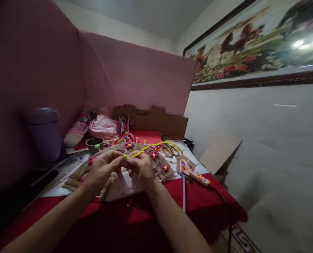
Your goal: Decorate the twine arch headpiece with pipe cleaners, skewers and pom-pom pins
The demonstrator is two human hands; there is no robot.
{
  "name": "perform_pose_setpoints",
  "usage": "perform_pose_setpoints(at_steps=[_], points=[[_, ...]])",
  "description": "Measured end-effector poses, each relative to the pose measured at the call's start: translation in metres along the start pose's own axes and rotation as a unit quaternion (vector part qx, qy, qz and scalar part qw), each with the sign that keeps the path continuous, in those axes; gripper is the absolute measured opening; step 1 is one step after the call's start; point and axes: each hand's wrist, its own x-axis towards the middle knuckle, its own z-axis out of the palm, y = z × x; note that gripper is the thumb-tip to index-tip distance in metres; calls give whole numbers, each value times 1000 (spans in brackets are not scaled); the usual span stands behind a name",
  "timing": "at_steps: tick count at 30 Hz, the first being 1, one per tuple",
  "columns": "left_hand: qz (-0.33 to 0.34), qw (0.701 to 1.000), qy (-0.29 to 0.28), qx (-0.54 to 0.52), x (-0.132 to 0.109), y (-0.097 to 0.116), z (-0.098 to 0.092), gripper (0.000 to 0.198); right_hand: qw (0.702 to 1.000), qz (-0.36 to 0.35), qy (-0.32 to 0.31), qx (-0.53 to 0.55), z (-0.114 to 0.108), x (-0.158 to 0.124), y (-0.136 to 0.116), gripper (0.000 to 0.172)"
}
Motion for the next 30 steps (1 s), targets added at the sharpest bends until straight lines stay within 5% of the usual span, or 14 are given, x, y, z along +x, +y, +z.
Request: perform_pose_setpoints(at_steps=[5,13,21,26,30], points=[[0,1000,26,-7,1,1,5,21,1000,14,-21,3,-1,0,3,17],[-10,998,-15,-63,4,1,3,22,1000,18,-21,13,-3,-1,2,11],[-52,994,13,-95,5,4,2,27,996,-54,-15,-67,3,-3,5,15],[-9,997,82,4,5,1,2,18,965,-138,17,-221,6,-6,9,14],[-15,998,58,-21,4,3,2,19,974,-124,28,-188,4,-5,9,15]])
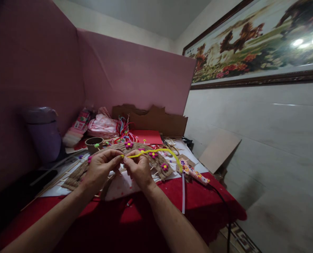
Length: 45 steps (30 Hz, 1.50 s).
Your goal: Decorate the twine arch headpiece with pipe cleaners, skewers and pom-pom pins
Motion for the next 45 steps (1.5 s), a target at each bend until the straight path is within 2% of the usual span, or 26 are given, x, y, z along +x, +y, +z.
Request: perform_pose_setpoints(at_steps=[4,10,17,22,28,33,37,40,43,45], points=[[-21,999,-30,-18,0,4,0,23,1000,5,6,27,-3,2,0,14],[-4,996,-77,49,-1,7,-2,18,999,4,18,30,-5,2,-6,11],[2,991,-93,92,0,7,-4,15,999,25,26,5,-4,1,-10,10],[-8,992,-101,69,0,5,-5,16,1000,8,20,2,-4,1,-9,12],[-28,995,-92,41,0,9,-5,19,999,-28,38,-1,-6,2,-7,14],[-57,997,-34,-24,0,13,-5,24,996,-67,21,-51,-6,-1,-8,12],[-27,998,18,48,0,10,-5,17,983,-83,10,-161,-3,-7,-10,15],[49,982,42,177,-1,5,-7,8,975,-99,-11,-201,-1,-9,-11,14],[105,962,-6,253,-1,2,-9,13,967,-113,-36,-227,-4,-10,-11,12],[85,969,-63,222,-1,2,-10,14,968,-113,-34,-220,-6,-9,-11,13]])
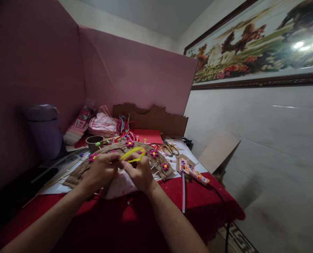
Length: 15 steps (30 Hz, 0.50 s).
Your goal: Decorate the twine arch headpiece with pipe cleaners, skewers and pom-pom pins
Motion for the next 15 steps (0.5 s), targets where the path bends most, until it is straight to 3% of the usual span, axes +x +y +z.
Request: perform_pose_setpoints(at_steps=[3,8,11,15], points=[[-59,988,-61,-125,2,2,0,12,998,16,27,46,-1,1,1,15],[-99,957,-82,-260,3,8,-1,28,980,57,42,183,1,6,3,16],[-96,956,-72,-268,2,9,0,28,969,76,19,236,2,8,7,17],[-68,975,-16,-213,0,8,5,22,962,91,13,259,2,9,11,18]])
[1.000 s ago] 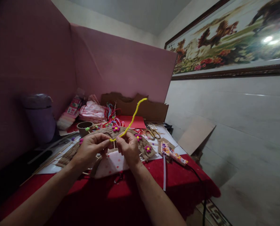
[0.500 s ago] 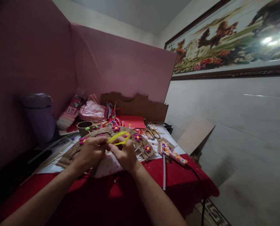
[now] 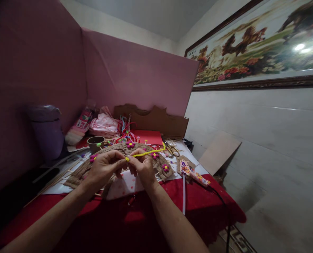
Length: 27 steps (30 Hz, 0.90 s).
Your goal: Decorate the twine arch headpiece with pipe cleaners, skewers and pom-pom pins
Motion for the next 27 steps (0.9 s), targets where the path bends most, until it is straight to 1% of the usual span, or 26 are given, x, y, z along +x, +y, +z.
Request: perform_pose_setpoints(at_steps=[3,5,6,7,9,11,13,18,21,25,26,27], points=[[35,999,34,15,-1,-3,2,17,1000,4,3,7,1,0,0,19],[61,997,43,30,-2,-5,2,16,1000,6,6,11,3,0,0,18],[86,994,43,57,-3,-5,1,16,1000,7,8,13,3,-1,-1,18],[120,987,39,98,-3,-5,1,14,1000,8,11,15,4,-1,-1,17],[193,963,34,186,-5,-4,1,13,1000,8,13,16,4,-1,-1,17],[230,945,33,232,-6,-3,1,15,1000,9,13,15,4,-1,-1,16],[221,946,40,234,-6,-4,2,14,1000,6,16,12,4,-2,-1,15],[165,965,65,194,-5,-8,1,9,999,-21,22,-20,6,-4,-4,14],[155,962,81,208,-3,-9,0,9,998,-31,20,-43,6,-6,-4,14],[169,943,60,280,-3,-5,-2,10,996,-34,7,-87,4,-7,-1,13],[162,944,53,282,-2,-4,-2,10,995,-33,5,-91,4,-7,0,13],[144,952,42,268,-2,-3,-3,9,996,-32,5,-89,4,-8,0,13]])
